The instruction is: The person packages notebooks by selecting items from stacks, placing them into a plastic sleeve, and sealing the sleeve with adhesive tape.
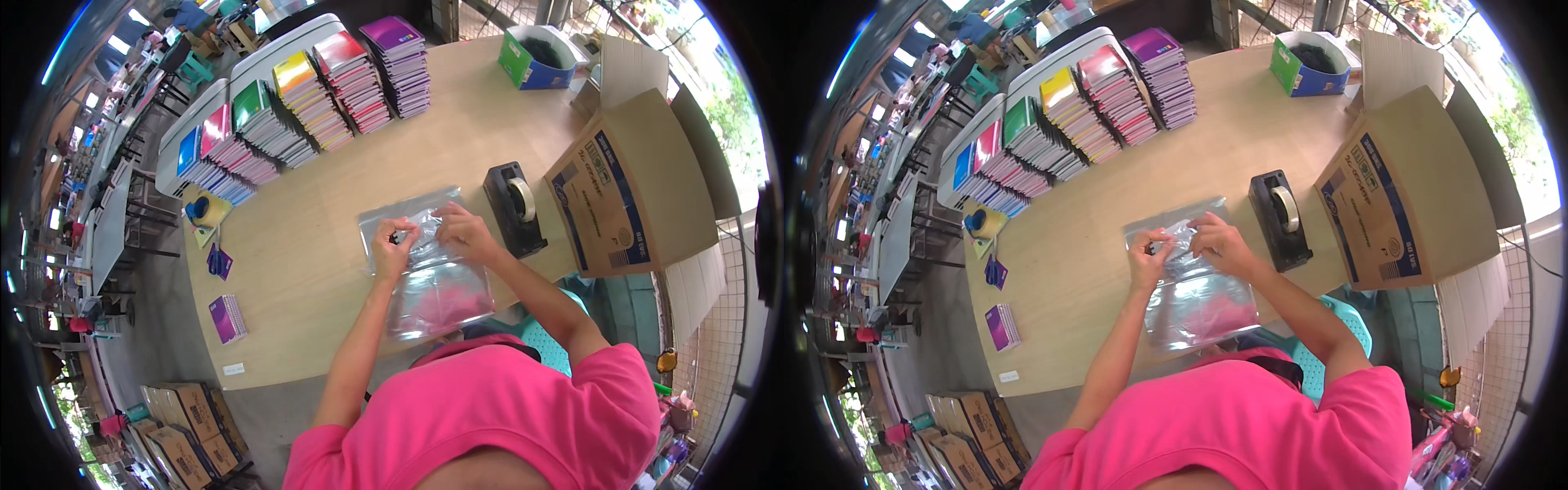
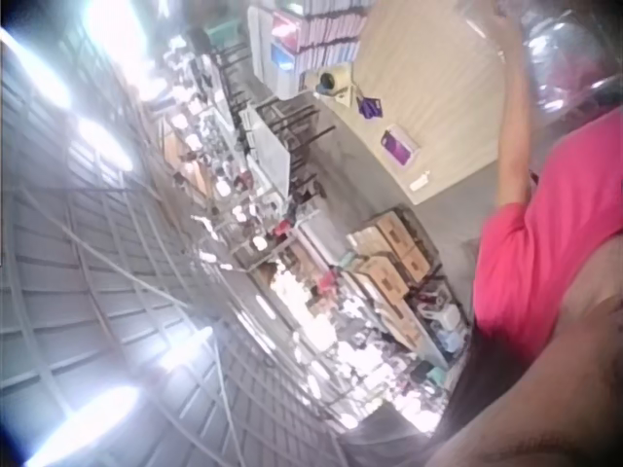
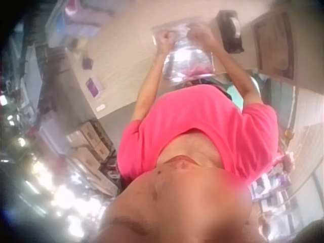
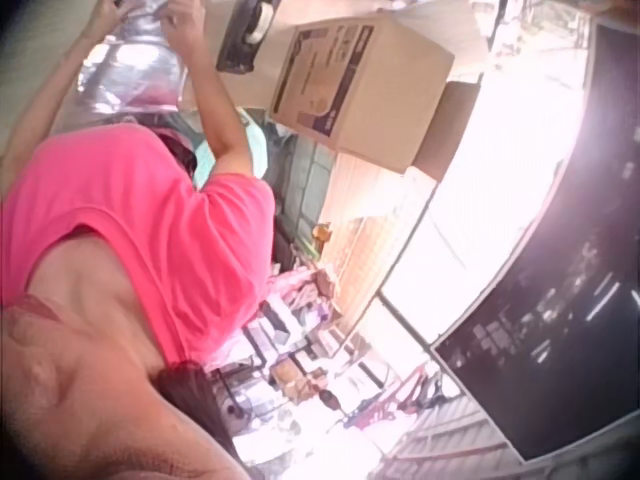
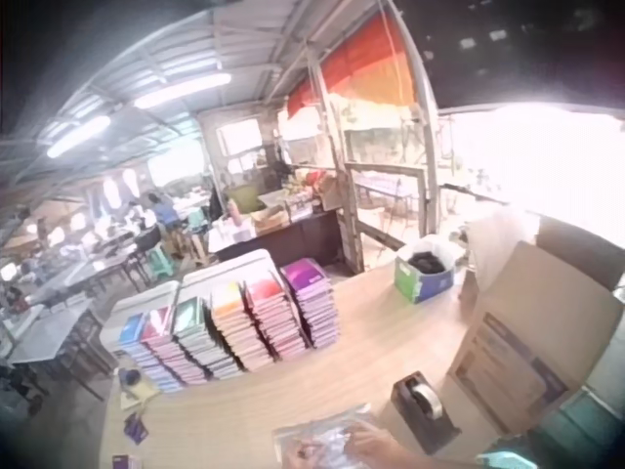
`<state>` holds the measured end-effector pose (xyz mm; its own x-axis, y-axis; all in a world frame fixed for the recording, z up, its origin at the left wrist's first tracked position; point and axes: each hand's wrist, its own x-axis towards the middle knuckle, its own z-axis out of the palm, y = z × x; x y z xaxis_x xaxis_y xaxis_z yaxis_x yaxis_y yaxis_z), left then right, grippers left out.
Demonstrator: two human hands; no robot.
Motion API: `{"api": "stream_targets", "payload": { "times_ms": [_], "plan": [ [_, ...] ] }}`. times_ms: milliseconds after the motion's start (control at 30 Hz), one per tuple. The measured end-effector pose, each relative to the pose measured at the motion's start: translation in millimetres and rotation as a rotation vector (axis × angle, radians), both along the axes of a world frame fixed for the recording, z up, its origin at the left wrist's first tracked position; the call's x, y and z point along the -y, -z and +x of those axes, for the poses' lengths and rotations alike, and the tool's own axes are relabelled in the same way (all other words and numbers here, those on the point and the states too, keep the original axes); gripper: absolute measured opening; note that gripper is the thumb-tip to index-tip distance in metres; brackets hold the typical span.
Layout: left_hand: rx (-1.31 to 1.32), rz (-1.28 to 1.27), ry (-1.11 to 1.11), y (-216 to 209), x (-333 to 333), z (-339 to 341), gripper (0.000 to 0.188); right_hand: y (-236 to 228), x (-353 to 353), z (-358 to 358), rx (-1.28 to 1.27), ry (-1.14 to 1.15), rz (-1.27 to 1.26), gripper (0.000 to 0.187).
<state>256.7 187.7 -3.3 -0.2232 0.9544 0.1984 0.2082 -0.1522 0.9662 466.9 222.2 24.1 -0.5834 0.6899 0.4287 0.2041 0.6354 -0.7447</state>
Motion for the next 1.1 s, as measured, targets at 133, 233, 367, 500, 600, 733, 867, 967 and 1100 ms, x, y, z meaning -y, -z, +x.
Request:
{"api": "stream_targets", "payload": {
  "times_ms": [133,233,367,500,600,733,867,967,1100],
  "plan": [
    [-0.039,0.053,-0.013,1.2,1.2,8.8,0.014,-34.2,36.6,40.7,-0.167,0.263,0.010,0.026],
    [-0.008,0.071,-0.017,7.8,12.9,16.0,0.016,-8.9,45.8,141.9,0.235,0.996,-0.093,0.019],
    [0.020,0.037,0.009,-2.1,10.8,23.0,0.017,9.4,34.4,178.9,0.155,0.829,-0.944,0.017],
    [0.011,0.063,0.009,6.1,7.3,14.8,0.017,15.5,48.9,174.8,0.122,0.835,-0.459,0.020],
    [-0.017,0.064,-0.001,6.6,8.4,8.6,0.017,38.7,91.0,170.0,-0.065,0.979,-0.706,0.019],
    [-0.028,0.084,-0.016,1.1,5.6,14.7,0.017,95.4,130.9,148.0,-0.915,0.785,-1.516,0.016],
    [0.020,0.070,-0.034,-0.5,9.2,14.5,0.017,18.3,107.0,50.8,-0.599,0.738,-1.024,0.022],
    [-0.018,0.101,-0.040,-4.0,11.3,19.4,0.017,-47.1,68.7,-24.3,-0.494,0.570,-0.925,0.023],
    [-0.016,0.126,-0.032,-7.4,12.7,25.2,0.017,-35.5,52.2,-49.7,-0.021,0.712,-0.889,0.028]
  ]
}}
